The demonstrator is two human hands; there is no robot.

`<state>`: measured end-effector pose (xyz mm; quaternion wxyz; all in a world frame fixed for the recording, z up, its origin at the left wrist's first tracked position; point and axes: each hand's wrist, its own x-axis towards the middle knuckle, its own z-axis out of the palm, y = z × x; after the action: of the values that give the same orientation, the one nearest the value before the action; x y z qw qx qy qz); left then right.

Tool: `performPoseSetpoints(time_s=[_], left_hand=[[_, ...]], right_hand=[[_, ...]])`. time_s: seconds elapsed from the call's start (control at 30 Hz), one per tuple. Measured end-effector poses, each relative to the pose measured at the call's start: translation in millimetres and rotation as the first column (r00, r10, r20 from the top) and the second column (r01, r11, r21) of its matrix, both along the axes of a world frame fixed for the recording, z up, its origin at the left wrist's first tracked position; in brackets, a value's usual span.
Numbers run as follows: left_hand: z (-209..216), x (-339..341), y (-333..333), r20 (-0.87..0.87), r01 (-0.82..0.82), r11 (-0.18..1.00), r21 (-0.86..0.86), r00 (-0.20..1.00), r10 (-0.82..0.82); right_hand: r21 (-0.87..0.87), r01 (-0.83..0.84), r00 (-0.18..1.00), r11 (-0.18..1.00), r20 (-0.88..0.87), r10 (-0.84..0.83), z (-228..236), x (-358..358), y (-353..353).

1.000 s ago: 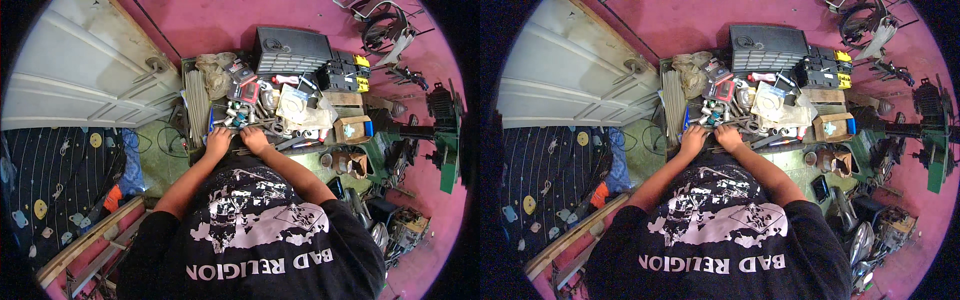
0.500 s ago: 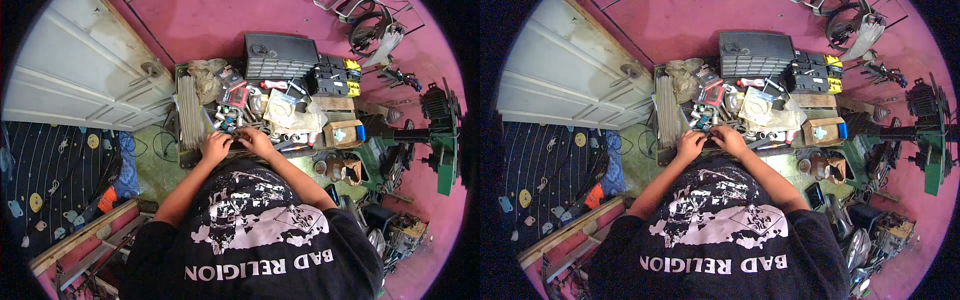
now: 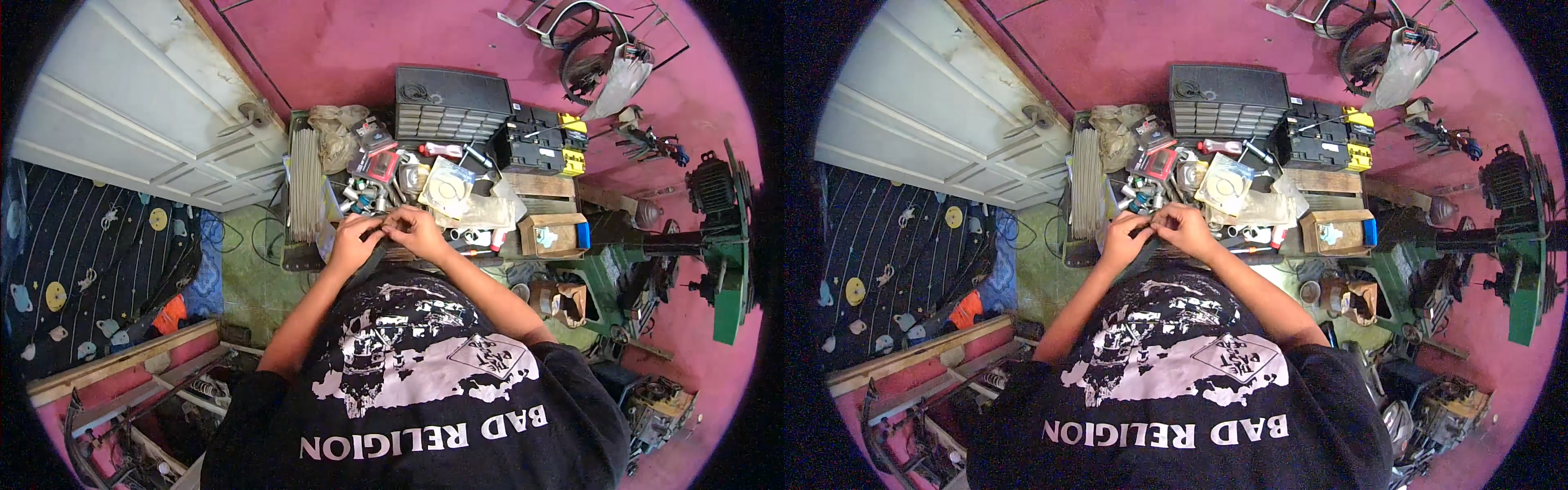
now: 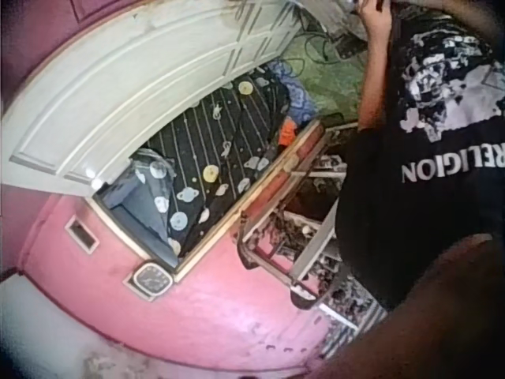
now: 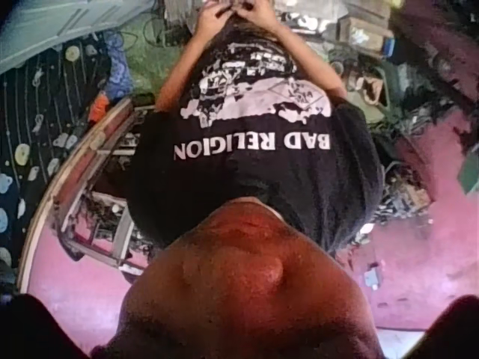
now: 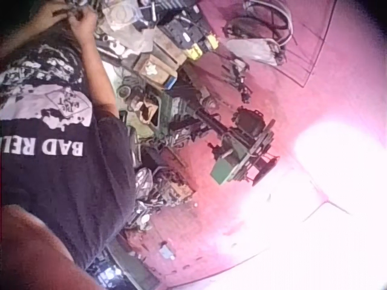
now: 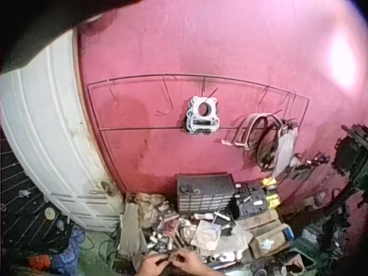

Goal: The person stands at a cluttered workbench and repeatedly picks up thin metal rods, inspecting them by hand. They align the rods into a neat stack and place them on a toolbox. The person then moves several small bottles and a plastic bag to clear the workspace.

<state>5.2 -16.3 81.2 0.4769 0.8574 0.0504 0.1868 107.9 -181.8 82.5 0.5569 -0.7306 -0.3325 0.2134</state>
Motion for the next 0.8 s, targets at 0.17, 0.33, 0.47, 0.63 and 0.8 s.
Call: performPoseSetpoints(time_s=[0.17,0.33,0.47,0.63,0.8], left_hand=[[1.9,-5.6,-7.3,-0.068,-0.051,0.985,-0.164,0.997,0.04],[-24.8,-6.6,-17.8,-0.146,-0.132,0.718,-0.683,0.988,0.043],[-4.1,-2.4,-34.8,-0.083,-0.101,0.467,-0.878,0.995,0.06],[-8.0,-9.4,-31.1,-0.199,-0.121,0.84,-0.529,0.98,0.016],[11.7,-11.0,-40.7,-0.147,-0.071,0.982,-0.175,0.988,0.046]], right_hand=[[0.107,-0.004,1.0,0.994,0.013,0.003,14.8,-2.9,-4.4],[0.168,0.097,0.928,0.981,-0.371,-0.028,15.9,-10.4,-4.2],[0.313,0.209,0.773,0.927,-0.634,0.04,2.8,-17.9,-8.2],[0.263,0.082,0.834,0.961,-0.546,0.078,-18.1,-11.0,-21.2],[0.05,-0.062,0.989,0.997,-0.13,0.068,28.0,-6.6,-28.4]])
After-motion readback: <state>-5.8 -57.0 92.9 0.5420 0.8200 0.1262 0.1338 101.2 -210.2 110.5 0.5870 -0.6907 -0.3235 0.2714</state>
